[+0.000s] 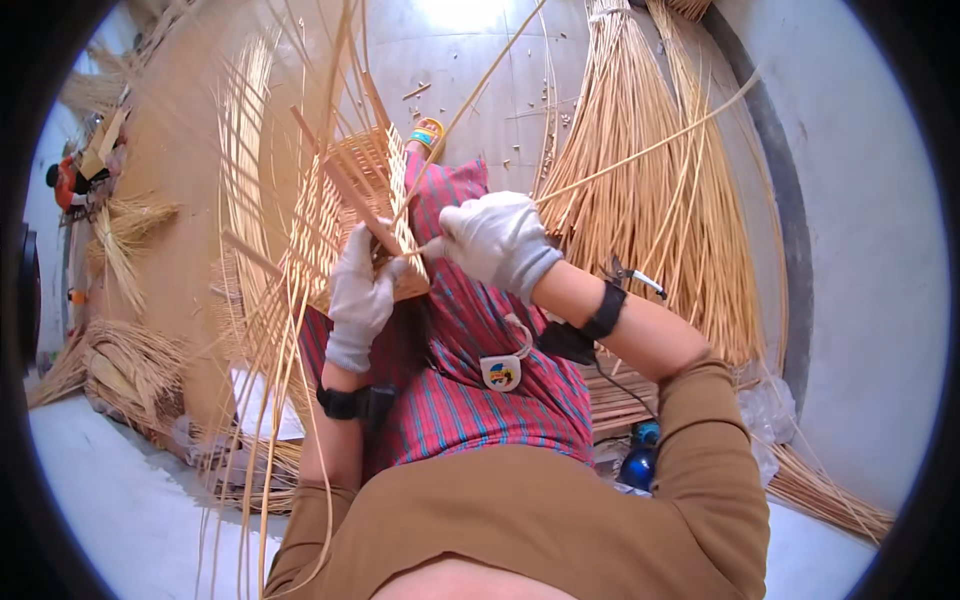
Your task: The recorder is weaving a small wicker basket by hand using long flexible strips of material.
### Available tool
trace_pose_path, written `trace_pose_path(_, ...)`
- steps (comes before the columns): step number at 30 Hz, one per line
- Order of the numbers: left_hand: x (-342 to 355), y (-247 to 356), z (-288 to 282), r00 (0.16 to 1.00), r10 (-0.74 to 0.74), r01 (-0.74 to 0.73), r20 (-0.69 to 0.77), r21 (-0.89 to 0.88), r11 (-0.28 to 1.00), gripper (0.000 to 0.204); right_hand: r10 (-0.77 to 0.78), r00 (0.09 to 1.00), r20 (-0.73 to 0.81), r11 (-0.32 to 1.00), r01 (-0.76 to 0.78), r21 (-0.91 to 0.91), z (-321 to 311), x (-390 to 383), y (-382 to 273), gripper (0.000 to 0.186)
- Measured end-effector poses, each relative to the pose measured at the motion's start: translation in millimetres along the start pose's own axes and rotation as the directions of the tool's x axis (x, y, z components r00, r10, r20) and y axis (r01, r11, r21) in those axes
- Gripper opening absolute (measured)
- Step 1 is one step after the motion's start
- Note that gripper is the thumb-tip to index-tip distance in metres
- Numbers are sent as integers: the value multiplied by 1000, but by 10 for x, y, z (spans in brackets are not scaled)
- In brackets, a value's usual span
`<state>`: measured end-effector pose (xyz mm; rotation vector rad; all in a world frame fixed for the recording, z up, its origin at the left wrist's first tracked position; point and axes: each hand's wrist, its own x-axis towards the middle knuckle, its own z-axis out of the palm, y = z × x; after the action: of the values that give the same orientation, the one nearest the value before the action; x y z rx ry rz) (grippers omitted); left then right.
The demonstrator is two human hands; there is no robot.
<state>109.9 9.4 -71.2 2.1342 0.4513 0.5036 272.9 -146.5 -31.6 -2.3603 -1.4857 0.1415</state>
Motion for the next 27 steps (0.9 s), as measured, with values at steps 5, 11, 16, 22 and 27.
trace_pose_path(5,-201,175,-477,986,-108,153,130,-405,901,48,-286,957,-41,957,283,-55,-367,-135,-459,21)
trace_pose_path(11,-253,147,-542,991,-77,114,111,-386,916,45,-302,943,-138,949,284,-135,-229,-208,-595,12)
trace_pose_path(16,-295,97,-446,992,-121,124,29,-352,928,47,-285,957,-61,958,286,14,-193,33,-428,21)
trace_pose_path(22,-313,10,-365,981,-189,169,-37,-308,936,46,-354,934,-37,927,356,121,66,613,-105,26)
trace_pose_path(27,-313,60,-334,987,-142,118,-73,-267,956,43,-484,874,-30,858,482,178,242,1270,-121,38)
